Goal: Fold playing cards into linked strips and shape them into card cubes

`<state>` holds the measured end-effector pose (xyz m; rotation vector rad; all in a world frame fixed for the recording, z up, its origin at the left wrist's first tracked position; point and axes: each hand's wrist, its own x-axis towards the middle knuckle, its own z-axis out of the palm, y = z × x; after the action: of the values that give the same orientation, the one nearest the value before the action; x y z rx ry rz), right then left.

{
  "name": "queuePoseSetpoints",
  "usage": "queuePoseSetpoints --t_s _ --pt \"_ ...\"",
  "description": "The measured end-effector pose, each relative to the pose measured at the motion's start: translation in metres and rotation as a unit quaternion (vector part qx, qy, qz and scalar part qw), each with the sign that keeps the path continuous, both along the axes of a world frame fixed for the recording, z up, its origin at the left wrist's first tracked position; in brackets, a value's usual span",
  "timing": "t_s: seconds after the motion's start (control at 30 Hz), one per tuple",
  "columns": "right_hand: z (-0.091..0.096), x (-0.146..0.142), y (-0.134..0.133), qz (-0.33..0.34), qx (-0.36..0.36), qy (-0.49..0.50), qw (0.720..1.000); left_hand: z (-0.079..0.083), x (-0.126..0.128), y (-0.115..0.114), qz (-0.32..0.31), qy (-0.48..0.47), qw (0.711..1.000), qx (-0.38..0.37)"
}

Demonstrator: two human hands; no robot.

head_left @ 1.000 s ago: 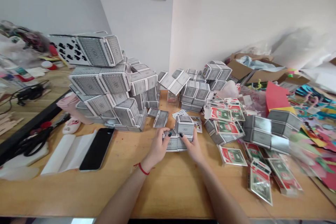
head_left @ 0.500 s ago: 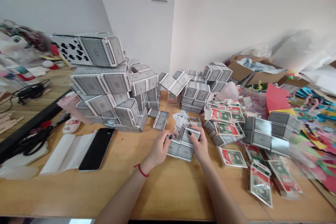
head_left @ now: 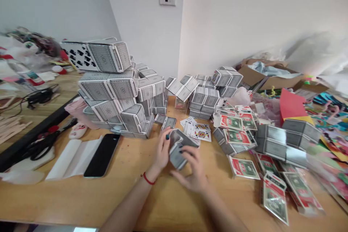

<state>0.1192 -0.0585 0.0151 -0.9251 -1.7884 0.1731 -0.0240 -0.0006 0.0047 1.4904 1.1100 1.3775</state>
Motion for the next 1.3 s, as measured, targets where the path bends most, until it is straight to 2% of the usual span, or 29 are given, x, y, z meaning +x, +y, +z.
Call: queuePoseSetpoints --t_s 0.07,0.13,0.23,0.3,0.37,0.43,0.53,0.6,0.7,0.77,0.83,0.9,0.93,0.97,1.03,1.13,1.2,1.3 --pt "-0.002 -0.008 -0.009 0.068 -0.004 -0.045 0.997 -0.008 -0.008 0.011 -0.002 -0.055 0.993 -0.103" --pt "-0.004 -0.007 -0.013 0.075 -0.009 -0.044 0.996 -0.012 -0.018 0.021 0.027 -0.096 0.981 -0.164" --pt "-0.009 0.009 -0.002 -0.022 -0.038 0.01 0.999 -0.009 -0.03 0.03 0.031 -0.141 0.97 -0.195" --pt "-0.013 0.026 0.012 -0.138 -0.069 0.038 0.987 -0.003 -0.034 0.03 0.024 -0.136 0.97 -0.199" --pt "-0.019 0.042 0.028 -0.231 -0.088 0.047 0.968 0.005 -0.033 0.028 -0.004 -0.101 0.976 -0.193" --pt "-0.025 0.057 0.042 -0.272 -0.096 0.018 0.957 0.012 -0.031 0.022 -0.065 -0.029 0.983 -0.17" --pt "-0.038 0.071 0.053 -0.269 -0.114 -0.055 0.955 0.02 -0.027 0.012 -0.183 0.111 0.97 -0.113" --pt "-0.046 0.075 0.056 -0.247 -0.142 -0.074 0.956 0.021 -0.023 0.006 -0.233 0.176 0.953 -0.082" --pt "-0.056 0.078 0.057 -0.218 -0.171 -0.076 0.958 0.017 -0.018 -0.001 -0.281 0.218 0.932 -0.075" --pt "-0.058 0.079 0.057 -0.21 -0.181 -0.067 0.958 0.013 -0.015 -0.001 -0.295 0.208 0.929 -0.085" --pt "-0.059 0.078 0.057 -0.206 -0.187 -0.063 0.958 0.008 -0.016 0.002 -0.26 0.181 0.945 -0.08" --pt "-0.06 0.077 0.056 -0.205 -0.189 -0.057 0.958 0.002 -0.02 0.008 -0.158 0.172 0.972 -0.039" --pt "-0.06 0.076 0.056 -0.206 -0.19 -0.05 0.959 -0.001 -0.022 0.011 -0.099 0.193 0.976 -0.008" --pt "-0.06 0.074 0.056 -0.208 -0.19 -0.04 0.959 -0.004 -0.024 0.014 -0.049 0.231 0.971 0.031" --pt "-0.059 0.072 0.055 -0.211 -0.189 -0.016 0.959 -0.011 -0.027 0.02 0.008 0.317 0.943 0.1" --pt "-0.057 0.068 0.055 -0.223 -0.183 0.02 0.957 -0.021 -0.024 0.026 0.034 0.398 0.907 0.137" --pt "-0.054 0.065 0.054 -0.237 -0.182 0.049 0.953 -0.026 -0.018 0.029 0.041 0.422 0.895 0.142" --pt "-0.051 0.06 0.054 -0.248 -0.212 0.113 0.939 -0.025 -0.012 0.031 0.018 0.441 0.882 0.164"
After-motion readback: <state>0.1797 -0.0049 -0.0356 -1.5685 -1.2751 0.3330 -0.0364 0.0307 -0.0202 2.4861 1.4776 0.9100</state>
